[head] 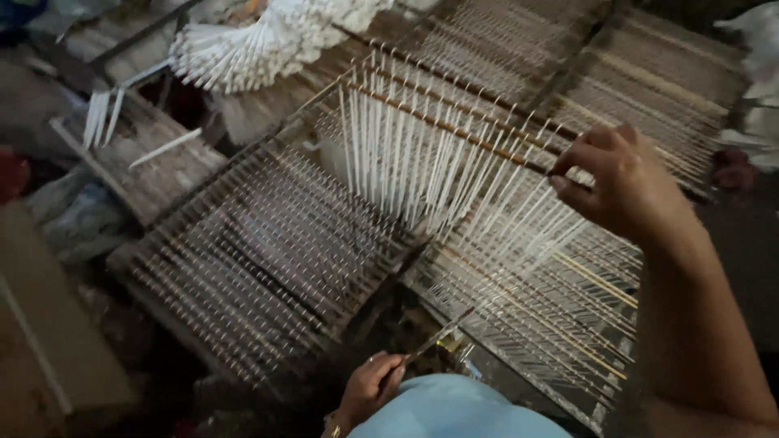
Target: Hand-dipping multiple wicks attached to wooden frames into a vat of molten wax to build up candle layers.
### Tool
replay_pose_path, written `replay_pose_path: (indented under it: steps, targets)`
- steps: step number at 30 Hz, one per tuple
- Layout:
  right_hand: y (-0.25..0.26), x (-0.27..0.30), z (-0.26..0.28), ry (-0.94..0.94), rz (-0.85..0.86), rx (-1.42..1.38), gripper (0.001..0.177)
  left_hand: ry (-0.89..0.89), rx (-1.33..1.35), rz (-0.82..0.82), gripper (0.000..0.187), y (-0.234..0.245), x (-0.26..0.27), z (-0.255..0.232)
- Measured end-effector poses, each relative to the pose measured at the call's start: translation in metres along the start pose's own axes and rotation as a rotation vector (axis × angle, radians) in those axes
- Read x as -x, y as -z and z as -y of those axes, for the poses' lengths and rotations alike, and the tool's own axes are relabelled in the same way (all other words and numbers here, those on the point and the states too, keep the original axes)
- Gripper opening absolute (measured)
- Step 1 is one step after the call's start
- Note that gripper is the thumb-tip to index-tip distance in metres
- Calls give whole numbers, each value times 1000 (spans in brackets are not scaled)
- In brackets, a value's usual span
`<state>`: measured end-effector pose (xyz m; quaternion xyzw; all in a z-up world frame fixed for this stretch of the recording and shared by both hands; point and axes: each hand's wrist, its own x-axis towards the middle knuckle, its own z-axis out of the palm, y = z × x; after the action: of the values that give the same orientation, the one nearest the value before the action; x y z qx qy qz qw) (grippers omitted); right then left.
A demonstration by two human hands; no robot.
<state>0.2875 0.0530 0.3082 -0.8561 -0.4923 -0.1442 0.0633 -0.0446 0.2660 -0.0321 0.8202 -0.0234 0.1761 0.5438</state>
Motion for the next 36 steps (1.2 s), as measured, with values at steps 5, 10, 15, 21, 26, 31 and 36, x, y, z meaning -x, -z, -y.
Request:
replay_pose_path:
  steps: [5, 10, 15, 21, 26, 31, 36]
  targets:
    - [-52, -25, -31, 60, 9, 134, 20, -165, -114, -86, 31, 6, 8, -1]
    - [-44, -66, 23, 14, 31, 47, 23, -81, -57, -121, 35, 21, 9, -26]
    - [-90, -107, 7, 175, -144, 24, 14, 70, -5, -109, 41, 22, 24, -17]
    - [-82, -145, 51, 63, -177, -27, 9, 215, 41, -152, 40, 16, 35, 12]
    - [-87, -163, 58, -145, 14, -62, 19, 146, 47, -198, 30, 20, 31, 7]
    - [-88, -169, 57, -198, 73, -44, 24, 163, 23, -176, 31, 21, 28, 5]
    - [-88, -168, 56, -187, 67, -52, 19, 143, 21, -185, 28, 20, 27, 7]
